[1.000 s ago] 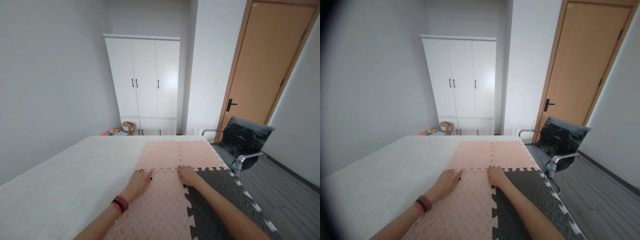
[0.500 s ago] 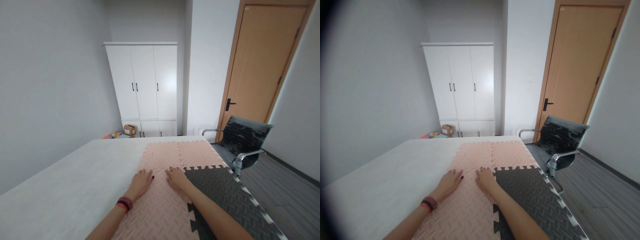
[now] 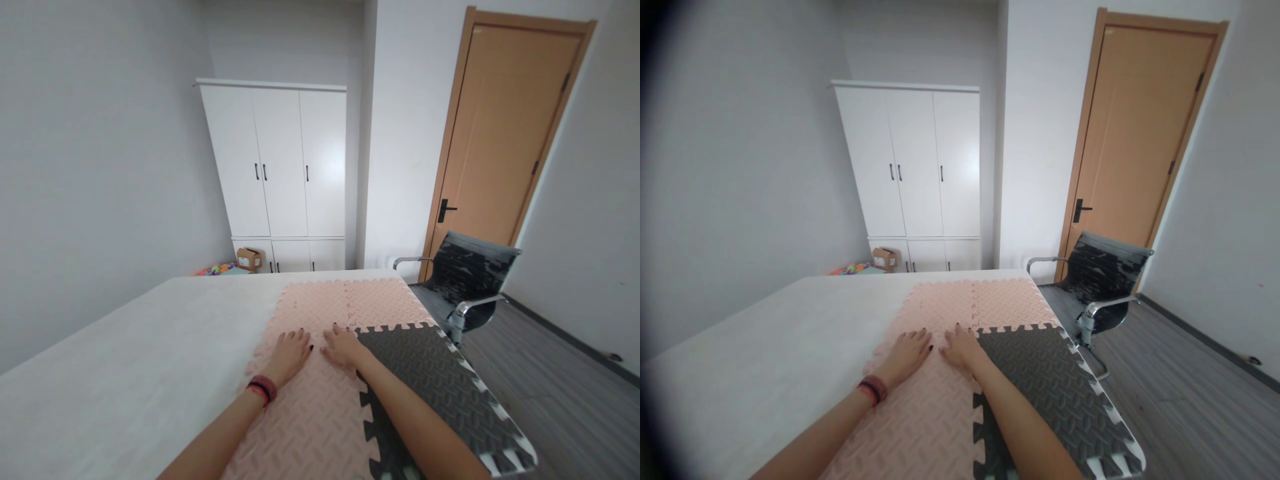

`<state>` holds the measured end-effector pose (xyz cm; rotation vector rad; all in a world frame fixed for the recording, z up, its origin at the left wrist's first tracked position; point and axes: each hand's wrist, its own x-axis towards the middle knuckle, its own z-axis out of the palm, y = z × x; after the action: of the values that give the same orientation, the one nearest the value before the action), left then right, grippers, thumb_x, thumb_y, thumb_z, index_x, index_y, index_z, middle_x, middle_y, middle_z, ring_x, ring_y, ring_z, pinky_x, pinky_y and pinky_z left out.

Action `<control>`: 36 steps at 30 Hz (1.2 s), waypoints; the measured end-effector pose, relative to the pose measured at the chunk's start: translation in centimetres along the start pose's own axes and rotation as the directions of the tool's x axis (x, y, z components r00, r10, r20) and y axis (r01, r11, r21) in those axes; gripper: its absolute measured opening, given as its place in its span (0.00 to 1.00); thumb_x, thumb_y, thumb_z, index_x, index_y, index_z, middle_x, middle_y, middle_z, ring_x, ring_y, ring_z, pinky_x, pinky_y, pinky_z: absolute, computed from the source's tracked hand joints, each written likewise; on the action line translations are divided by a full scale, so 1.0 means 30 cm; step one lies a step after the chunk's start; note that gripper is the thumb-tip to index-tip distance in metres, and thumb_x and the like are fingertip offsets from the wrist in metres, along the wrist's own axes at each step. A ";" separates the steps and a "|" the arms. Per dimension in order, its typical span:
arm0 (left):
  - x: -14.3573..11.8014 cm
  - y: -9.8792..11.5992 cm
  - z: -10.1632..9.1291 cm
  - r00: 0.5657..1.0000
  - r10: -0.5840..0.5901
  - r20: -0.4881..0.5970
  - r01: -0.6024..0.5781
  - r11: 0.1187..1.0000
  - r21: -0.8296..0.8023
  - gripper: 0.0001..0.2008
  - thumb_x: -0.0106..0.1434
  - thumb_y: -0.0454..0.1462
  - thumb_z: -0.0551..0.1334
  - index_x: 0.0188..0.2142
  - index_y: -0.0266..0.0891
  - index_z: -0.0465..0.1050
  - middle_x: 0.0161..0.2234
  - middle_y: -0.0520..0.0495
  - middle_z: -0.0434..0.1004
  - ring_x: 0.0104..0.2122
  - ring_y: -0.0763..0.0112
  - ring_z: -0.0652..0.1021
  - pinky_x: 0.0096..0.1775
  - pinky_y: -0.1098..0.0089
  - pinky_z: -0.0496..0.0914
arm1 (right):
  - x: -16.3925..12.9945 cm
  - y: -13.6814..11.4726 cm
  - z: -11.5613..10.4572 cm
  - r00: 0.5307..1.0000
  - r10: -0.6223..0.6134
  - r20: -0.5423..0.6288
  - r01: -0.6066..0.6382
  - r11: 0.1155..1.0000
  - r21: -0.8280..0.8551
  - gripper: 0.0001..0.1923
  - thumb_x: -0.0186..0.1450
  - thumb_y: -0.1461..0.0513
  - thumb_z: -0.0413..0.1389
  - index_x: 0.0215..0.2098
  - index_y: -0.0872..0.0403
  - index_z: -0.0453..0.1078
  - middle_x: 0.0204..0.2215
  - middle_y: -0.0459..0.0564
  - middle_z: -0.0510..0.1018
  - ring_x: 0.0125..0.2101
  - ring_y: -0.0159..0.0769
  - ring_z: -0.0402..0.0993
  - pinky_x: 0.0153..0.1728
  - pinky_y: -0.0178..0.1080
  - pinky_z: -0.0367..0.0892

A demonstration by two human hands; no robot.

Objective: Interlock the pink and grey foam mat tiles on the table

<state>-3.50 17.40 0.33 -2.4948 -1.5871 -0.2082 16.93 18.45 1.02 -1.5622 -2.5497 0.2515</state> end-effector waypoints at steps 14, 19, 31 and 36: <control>0.028 -0.063 0.014 0.995 0.094 0.035 -0.089 0.987 -0.137 0.19 0.68 0.44 0.48 0.53 0.37 0.65 0.55 0.40 0.64 0.56 0.60 0.64 0.54 0.52 0.61 | -0.022 0.126 -0.031 0.977 0.156 -0.146 -0.180 0.968 -0.175 0.27 0.69 0.51 0.41 0.54 0.62 0.64 0.51 0.61 0.68 0.52 0.43 0.65 0.61 0.55 0.38; 0.026 -0.061 0.004 0.995 0.093 0.020 -0.090 0.986 -0.141 0.19 0.68 0.44 0.49 0.52 0.36 0.65 0.54 0.40 0.64 0.55 0.59 0.65 0.54 0.52 0.62 | 0.035 0.110 -0.075 0.982 0.149 -0.118 -0.175 0.951 -0.254 0.24 0.68 0.50 0.46 0.49 0.60 0.68 0.48 0.57 0.70 0.55 0.42 0.60 0.60 0.53 0.44; 0.031 -0.077 -0.005 0.992 0.123 0.002 -0.121 0.981 -0.153 0.18 0.68 0.42 0.48 0.52 0.37 0.66 0.52 0.41 0.67 0.53 0.61 0.67 0.53 0.53 0.63 | 0.116 0.164 -0.053 0.973 0.195 -0.127 -0.213 0.965 -0.153 0.26 0.70 0.49 0.43 0.55 0.59 0.63 0.53 0.56 0.66 0.54 0.40 0.61 0.57 0.51 0.54; 0.029 -0.088 -0.004 0.991 0.133 0.011 -0.129 0.977 -0.168 0.19 0.68 0.43 0.47 0.53 0.39 0.65 0.54 0.42 0.66 0.54 0.61 0.66 0.53 0.54 0.63 | 0.167 0.202 -0.067 0.966 0.241 -0.093 -0.251 0.959 -0.131 0.23 0.69 0.49 0.45 0.47 0.60 0.68 0.45 0.55 0.72 0.48 0.39 0.67 0.54 0.51 0.57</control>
<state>-5.53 19.22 0.83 -2.7254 -1.4618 -0.3083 20.35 25.77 1.86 -1.9048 -2.3594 0.0352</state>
